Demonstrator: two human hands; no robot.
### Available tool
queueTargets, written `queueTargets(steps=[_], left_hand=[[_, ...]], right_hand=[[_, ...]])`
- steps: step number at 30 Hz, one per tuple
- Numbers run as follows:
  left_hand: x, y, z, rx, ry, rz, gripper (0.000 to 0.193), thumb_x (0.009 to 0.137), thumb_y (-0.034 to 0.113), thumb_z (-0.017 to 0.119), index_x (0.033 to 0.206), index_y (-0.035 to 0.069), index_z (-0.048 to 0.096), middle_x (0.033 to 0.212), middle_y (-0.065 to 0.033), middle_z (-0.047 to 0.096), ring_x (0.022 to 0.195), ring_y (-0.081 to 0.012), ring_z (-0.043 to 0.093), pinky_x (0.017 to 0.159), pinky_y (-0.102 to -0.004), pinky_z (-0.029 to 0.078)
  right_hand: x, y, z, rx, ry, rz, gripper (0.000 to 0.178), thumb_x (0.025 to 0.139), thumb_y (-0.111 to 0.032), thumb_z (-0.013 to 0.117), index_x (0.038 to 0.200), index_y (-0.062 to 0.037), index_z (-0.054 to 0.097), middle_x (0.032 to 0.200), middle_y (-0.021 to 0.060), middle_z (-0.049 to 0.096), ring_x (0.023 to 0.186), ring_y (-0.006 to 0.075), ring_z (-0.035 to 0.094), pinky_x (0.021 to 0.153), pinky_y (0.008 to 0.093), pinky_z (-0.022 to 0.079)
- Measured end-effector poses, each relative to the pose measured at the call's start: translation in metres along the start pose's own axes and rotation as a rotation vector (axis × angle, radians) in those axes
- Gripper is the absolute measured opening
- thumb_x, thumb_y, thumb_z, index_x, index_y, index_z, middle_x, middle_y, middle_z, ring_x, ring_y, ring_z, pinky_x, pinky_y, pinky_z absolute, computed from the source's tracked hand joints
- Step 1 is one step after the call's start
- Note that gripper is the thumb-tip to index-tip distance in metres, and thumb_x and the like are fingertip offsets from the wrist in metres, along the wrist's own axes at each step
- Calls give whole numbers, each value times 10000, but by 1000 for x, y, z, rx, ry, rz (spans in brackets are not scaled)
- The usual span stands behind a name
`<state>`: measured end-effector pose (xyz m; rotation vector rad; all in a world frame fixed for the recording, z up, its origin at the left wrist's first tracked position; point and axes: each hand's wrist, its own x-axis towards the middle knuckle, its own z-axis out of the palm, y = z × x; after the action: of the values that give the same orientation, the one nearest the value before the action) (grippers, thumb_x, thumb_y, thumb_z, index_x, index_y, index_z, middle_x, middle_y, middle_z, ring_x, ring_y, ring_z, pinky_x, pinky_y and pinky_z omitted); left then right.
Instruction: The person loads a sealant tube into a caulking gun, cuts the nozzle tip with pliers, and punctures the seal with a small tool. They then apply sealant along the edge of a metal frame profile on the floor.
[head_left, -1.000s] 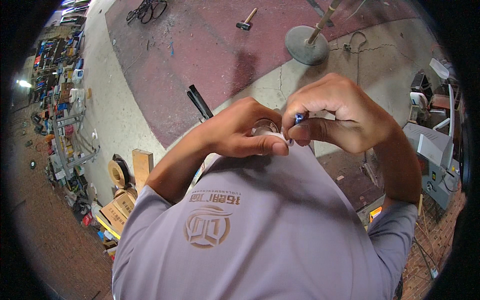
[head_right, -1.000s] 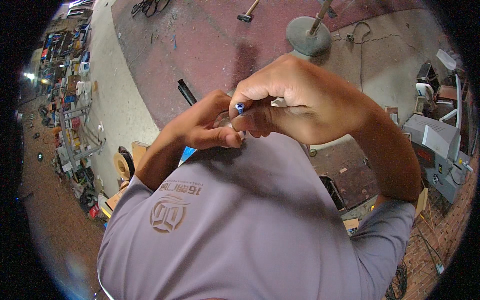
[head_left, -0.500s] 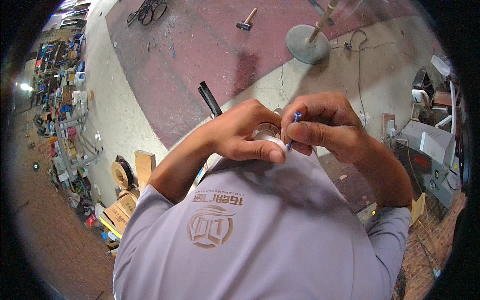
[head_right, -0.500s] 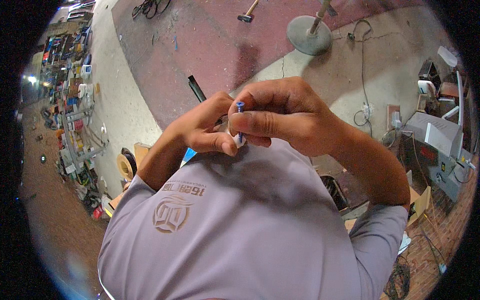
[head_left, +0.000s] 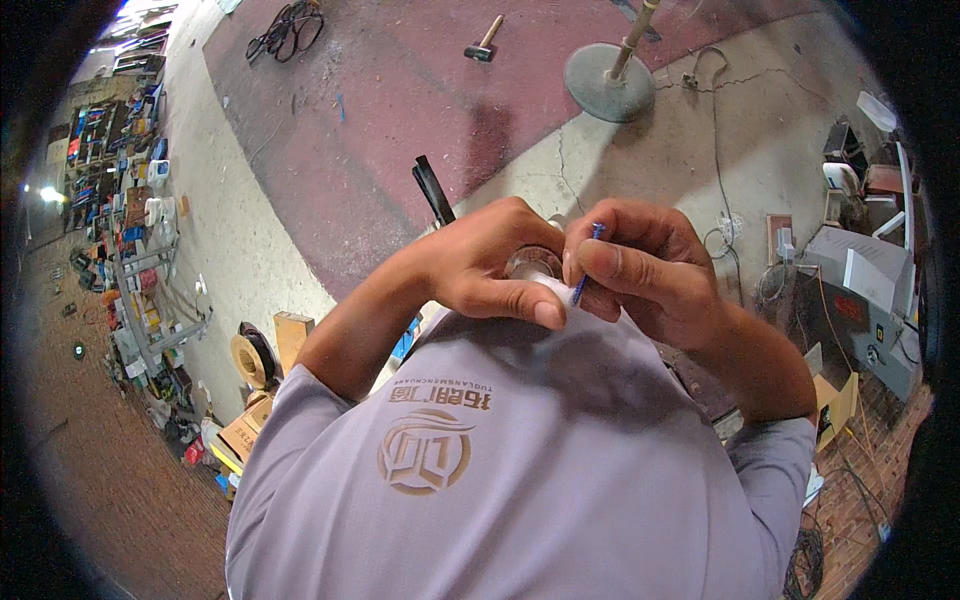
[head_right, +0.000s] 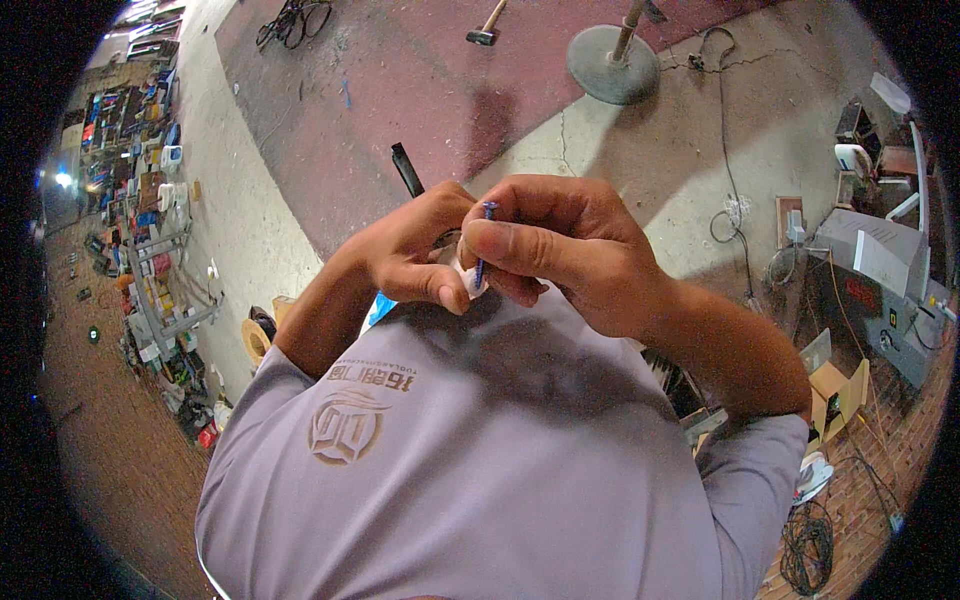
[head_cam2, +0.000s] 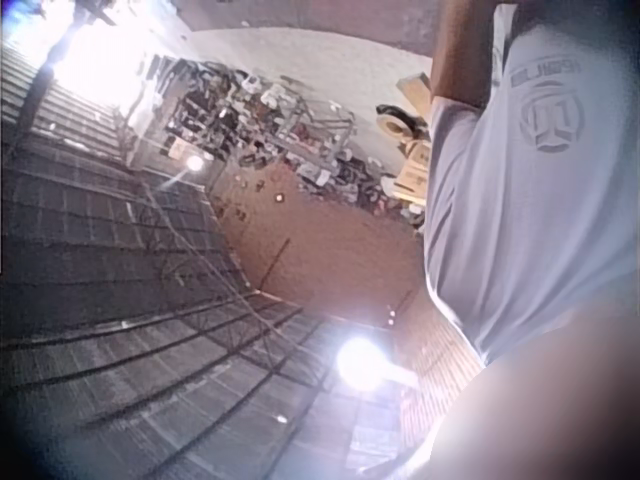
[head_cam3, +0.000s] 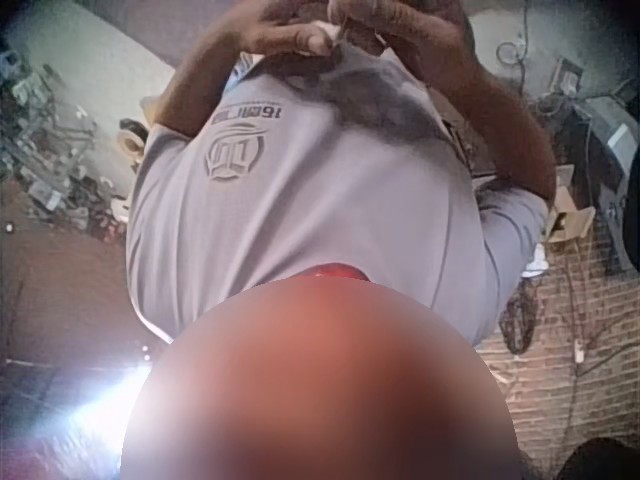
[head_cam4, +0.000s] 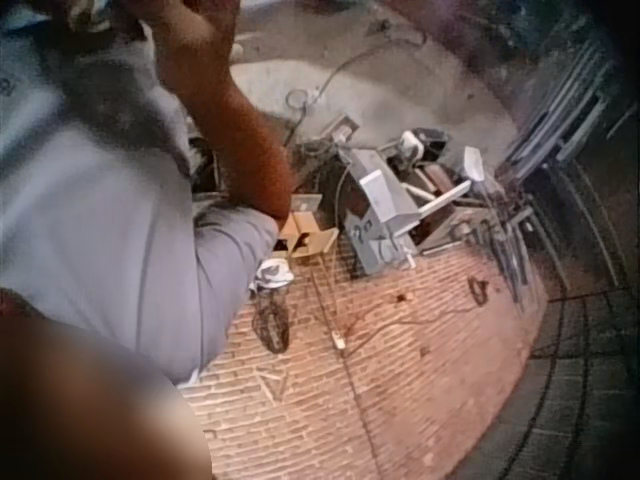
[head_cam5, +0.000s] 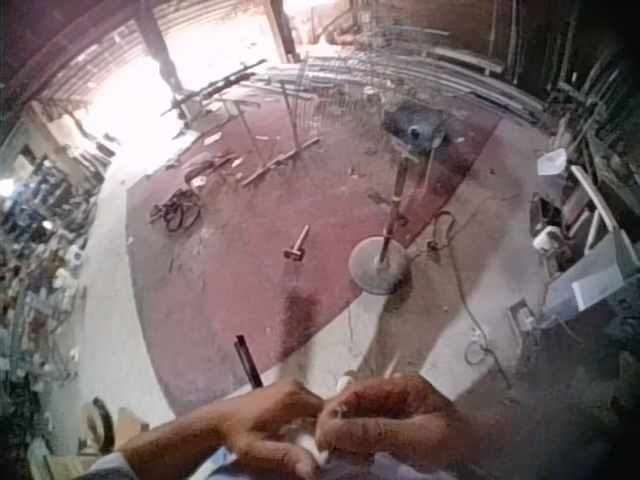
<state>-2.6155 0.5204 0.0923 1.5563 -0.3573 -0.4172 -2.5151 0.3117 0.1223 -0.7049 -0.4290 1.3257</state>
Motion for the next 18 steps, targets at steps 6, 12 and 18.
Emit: queueTargets(steps=[6,12,18], left_hand=[[4,-4,0,-12,8,66,700,816,600,756,991,-77,708,820,-204,711,743,-304,698,661,-399,511],[13,9,-2,134,-102,-101,706,862,643,701,891,-63,701,722,-166,666,666,-262,646,607,-416,475],[25,17,-10,19,-277,-250,716,897,666,665,739,-31,641,640,-88,589,618,-172,565,555,-368,431]], right_hand=[[1,-6,-1,-34,-16,18,204,1035,-191,614,1017,6,659,814,31,637,684,94,570,606,246,442],[-1,-63,-7,-545,-120,273,92,956,-60,651,921,25,660,869,83,686,738,139,647,659,308,523],[3,-87,-1,-1463,-503,-184,155,808,-59,761,917,2,669,813,147,611,713,346,631,610,407,501]])
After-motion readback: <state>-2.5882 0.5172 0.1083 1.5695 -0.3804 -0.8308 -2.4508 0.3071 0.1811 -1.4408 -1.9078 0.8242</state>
